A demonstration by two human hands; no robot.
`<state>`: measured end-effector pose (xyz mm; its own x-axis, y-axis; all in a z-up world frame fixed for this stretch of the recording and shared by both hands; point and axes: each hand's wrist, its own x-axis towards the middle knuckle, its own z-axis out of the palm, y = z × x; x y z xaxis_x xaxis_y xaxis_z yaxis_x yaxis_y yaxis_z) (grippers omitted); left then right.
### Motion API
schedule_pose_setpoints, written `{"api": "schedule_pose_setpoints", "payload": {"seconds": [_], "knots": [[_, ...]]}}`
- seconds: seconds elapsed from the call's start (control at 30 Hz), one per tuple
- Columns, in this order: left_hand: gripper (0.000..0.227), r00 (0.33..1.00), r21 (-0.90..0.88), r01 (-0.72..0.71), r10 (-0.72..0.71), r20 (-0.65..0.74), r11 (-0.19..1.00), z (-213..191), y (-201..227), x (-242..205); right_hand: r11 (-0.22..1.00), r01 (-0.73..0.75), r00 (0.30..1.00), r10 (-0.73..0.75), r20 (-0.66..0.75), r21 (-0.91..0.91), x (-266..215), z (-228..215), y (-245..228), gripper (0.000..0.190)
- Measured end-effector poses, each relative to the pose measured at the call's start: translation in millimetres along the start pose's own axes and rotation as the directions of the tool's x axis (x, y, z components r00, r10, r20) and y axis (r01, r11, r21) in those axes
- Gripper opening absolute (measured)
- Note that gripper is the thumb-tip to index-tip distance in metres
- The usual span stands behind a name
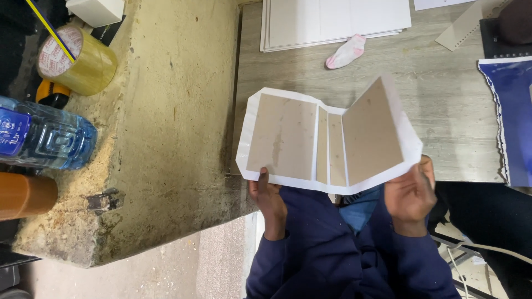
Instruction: The person wipes a white sheet of paper with a cloth, then picks up a paper frame and wipes it with a pink cloth. They continue to wipe the frame and the paper sheet, flipping the paper over to clean both sides.
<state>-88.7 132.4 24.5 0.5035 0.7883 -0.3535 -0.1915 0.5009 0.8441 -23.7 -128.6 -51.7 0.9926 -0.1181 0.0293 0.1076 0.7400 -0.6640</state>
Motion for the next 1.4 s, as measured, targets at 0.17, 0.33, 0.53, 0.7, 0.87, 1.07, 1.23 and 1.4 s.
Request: {"api": "schedule_pose_setpoints", "payload": {"seconds": [0.17, 0.33, 0.53, 0.7, 0.87, 1.07, 1.23, 1.4], "knots": [[0.042, 0.989, 0.063, 0.098, -0.09, -0.119, 0.993, -44.7, -24.1, 25.7, 0.987, -0.075, 0.993, 0.062, 0.098, 0.14, -2.7, -38.3, -29.6, 0.021], [0.064, 0.991, 0.241, 0.118, -0.129, 0.033, 0.963, -83.4, -20.5, 38.1, 0.961, -0.275, 0.958, 0.271, 0.093, 0.034, 19.2, -72.0, -50.8, 0.055], [0.089, 0.629, 0.194, -0.106, -0.086, 0.773, 0.975, -136.5, -2.4, 135.3, 0.726, -0.344, 0.83, 0.531, 0.168, -0.596, 99.0, -85.5, -59.6, 0.092], [0.095, 0.679, 0.674, -0.022, -0.485, 0.552, 0.738, -75.5, 38.5, 179.1, 0.595, -0.353, 0.796, 0.597, 0.103, -0.722, 164.5, -68.2, -55.6, 0.039], [0.074, 0.815, 0.868, -0.114, -0.454, 0.36, 0.482, 30.6, 91.4, 149.1, 0.524, -0.414, 0.811, 0.584, -0.04, -0.744, 193.3, -25.2, -41.2, 0.035], [0.043, 0.78, 0.885, -0.25, -0.46, 0.425, 0.393, 64.9, 56.7, 208.4, 0.361, -0.385, 0.814, 0.567, -0.127, -0.849, 198.4, 1.3, -35.1, 0.005], [0.042, 0.585, 0.836, -0.418, -0.598, 0.548, 0.357, 76.4, 47.1, 232.0, 0.313, -0.352, 0.782, 0.616, -0.093, -0.882, 202.7, -10.1, -46.5, 0.014], [0.068, 0.606, 0.816, -0.566, -0.612, 0.508, 0.116, 92.7, 14.6, 267.7, 0.093, -0.002, 0.839, 0.542, 0.049, -0.996, 220.5, -17.5, -48.8, 0.042]]}}
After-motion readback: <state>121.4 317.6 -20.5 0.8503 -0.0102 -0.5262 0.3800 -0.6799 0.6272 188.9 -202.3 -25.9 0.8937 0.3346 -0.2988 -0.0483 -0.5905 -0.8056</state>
